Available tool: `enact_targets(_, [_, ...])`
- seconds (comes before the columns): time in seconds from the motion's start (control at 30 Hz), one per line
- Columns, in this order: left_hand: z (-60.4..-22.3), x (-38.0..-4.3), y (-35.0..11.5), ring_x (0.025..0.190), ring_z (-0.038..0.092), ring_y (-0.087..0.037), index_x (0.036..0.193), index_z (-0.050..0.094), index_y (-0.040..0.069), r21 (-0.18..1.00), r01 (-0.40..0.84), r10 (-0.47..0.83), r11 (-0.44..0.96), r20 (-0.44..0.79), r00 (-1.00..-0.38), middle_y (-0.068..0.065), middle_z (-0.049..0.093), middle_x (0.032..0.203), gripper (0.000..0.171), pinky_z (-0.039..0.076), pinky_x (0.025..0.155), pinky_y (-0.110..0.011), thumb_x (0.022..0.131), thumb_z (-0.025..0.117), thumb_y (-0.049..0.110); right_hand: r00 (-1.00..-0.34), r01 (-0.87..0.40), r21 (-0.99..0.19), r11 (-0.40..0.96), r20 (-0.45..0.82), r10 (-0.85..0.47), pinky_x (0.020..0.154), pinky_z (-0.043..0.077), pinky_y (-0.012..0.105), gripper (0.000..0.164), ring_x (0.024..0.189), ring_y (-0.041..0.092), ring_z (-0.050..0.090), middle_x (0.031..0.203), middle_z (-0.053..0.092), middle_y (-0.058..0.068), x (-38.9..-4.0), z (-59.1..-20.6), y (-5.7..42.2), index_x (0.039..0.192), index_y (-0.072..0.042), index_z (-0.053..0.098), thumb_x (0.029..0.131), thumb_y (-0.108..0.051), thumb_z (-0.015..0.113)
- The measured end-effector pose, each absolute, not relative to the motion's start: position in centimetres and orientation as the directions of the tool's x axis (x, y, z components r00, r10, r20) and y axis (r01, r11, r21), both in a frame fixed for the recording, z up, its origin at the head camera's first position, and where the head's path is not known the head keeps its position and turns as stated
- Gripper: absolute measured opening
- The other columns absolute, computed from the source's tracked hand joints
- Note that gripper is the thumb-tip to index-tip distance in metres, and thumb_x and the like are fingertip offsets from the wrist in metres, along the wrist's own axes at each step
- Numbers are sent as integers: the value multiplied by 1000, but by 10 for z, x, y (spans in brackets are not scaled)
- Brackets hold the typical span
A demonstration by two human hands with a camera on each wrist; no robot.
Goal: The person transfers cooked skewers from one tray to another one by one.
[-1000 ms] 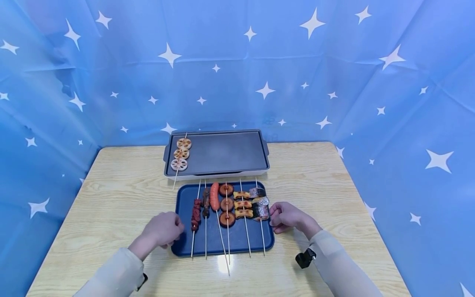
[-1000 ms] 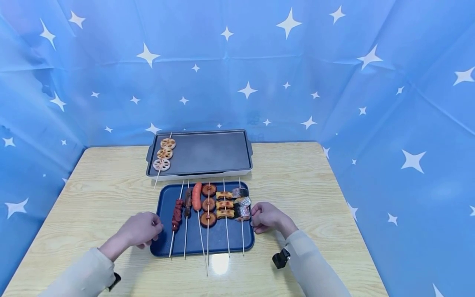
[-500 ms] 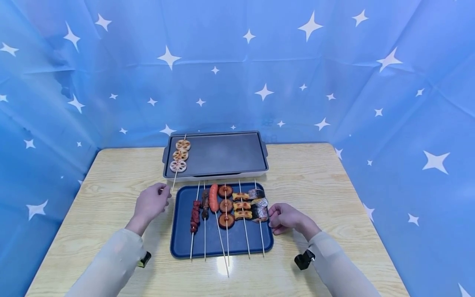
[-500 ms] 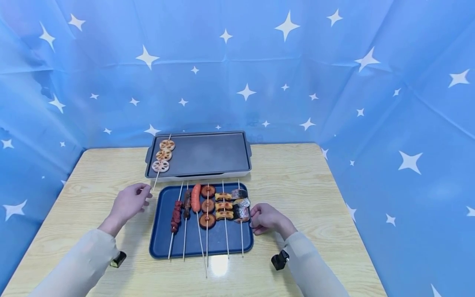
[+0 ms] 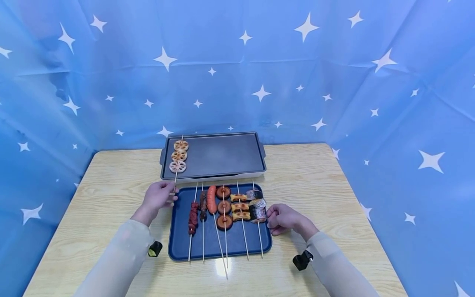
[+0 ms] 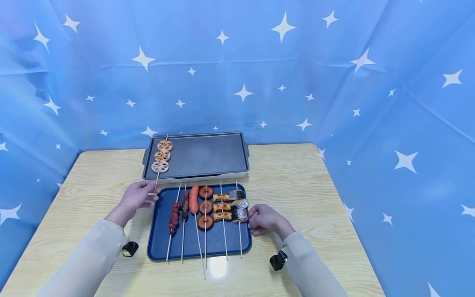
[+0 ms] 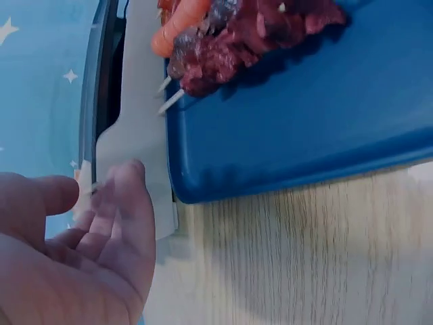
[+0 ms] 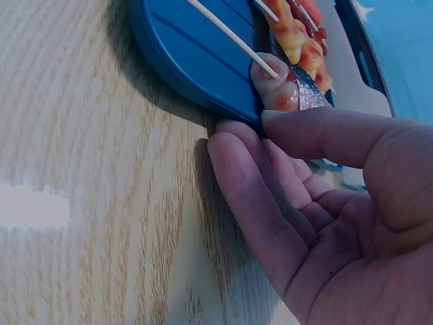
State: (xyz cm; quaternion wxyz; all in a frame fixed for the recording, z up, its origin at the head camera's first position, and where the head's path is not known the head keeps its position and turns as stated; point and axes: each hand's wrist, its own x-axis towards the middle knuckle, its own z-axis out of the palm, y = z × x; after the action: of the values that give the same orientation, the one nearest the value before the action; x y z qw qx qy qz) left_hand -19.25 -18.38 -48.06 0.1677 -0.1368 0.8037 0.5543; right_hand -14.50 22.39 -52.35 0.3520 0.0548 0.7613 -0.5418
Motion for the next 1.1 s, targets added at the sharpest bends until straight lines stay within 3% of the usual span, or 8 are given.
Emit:
enact_targets(0.13, [-482, -196, -185, 80, 67, -6, 137, 48, -2, 851, -438, -14, 291, -454, -891, -13, 66, 114, 48, 56, 68, -23, 104, 41, 33, -746, 466, -790, 399, -593, -303, 61, 58, 32, 31, 63, 15, 59, 79, 54, 4, -145, -525, 223, 105, 6, 49, 78, 11, 61])
enact_targets(0.37, [-484, -201, -184, 83, 65, -6, 137, 51, 0, 858, -429, -27, 282, -440, -898, -20, 61, 125, 45, 55, 69, -23, 105, 39, 30, -747, 465, -789, 401, -593, -301, 60, 58, 31, 30, 63, 14, 59, 78, 54, 4, -145, -525, 222, 105, 6, 49, 78, 10, 61])
enact_targets(0.6, [-488, -203, -186, 82, 65, -6, 136, 50, -1, 862, -432, -17, 266, -444, -896, -16, 67, 117, 44, 55, 70, -22, 102, 50, 26, -744, 470, -788, 396, -596, -302, 59, 57, 30, 31, 62, 14, 58, 79, 54, 4, -144, -524, 222, 107, 7, 48, 78, 12, 61])
enact_targets(0.87, [-485, -201, -187, 86, 62, -10, 133, 53, 1, 829, -452, -1, 329, -478, -878, 6, 74, 98, 43, 48, 81, -33, 100, 53, 28, -744, 471, -787, 399, -597, -299, 59, 58, 30, 32, 63, 14, 58, 79, 53, 4, -143, -522, 222, 107, 7, 48, 78, 12, 60])
enact_targets(0.97, [-484, -197, -189, 81, 58, -7, 130, 54, 1, 832, -437, 21, 341, -472, -881, 7, 74, 97, 39, 46, 78, -32, 100, 53, 26, -742, 471, -785, 402, -599, -301, 59, 58, 30, 32, 63, 14, 58, 79, 53, 4, -143, -522, 223, 107, 7, 48, 78, 12, 60])
enact_targets(1.1, [-481, -190, -193, 81, 58, -10, 122, 57, 0, 837, -399, 47, 374, -446, -894, -1, 72, 103, 33, 47, 73, -30, 99, 53, 23, -746, 466, -785, 408, -597, -296, 59, 58, 30, 32, 62, 15, 59, 79, 54, 4, -144, -521, 224, 107, 7, 48, 78, 11, 60])
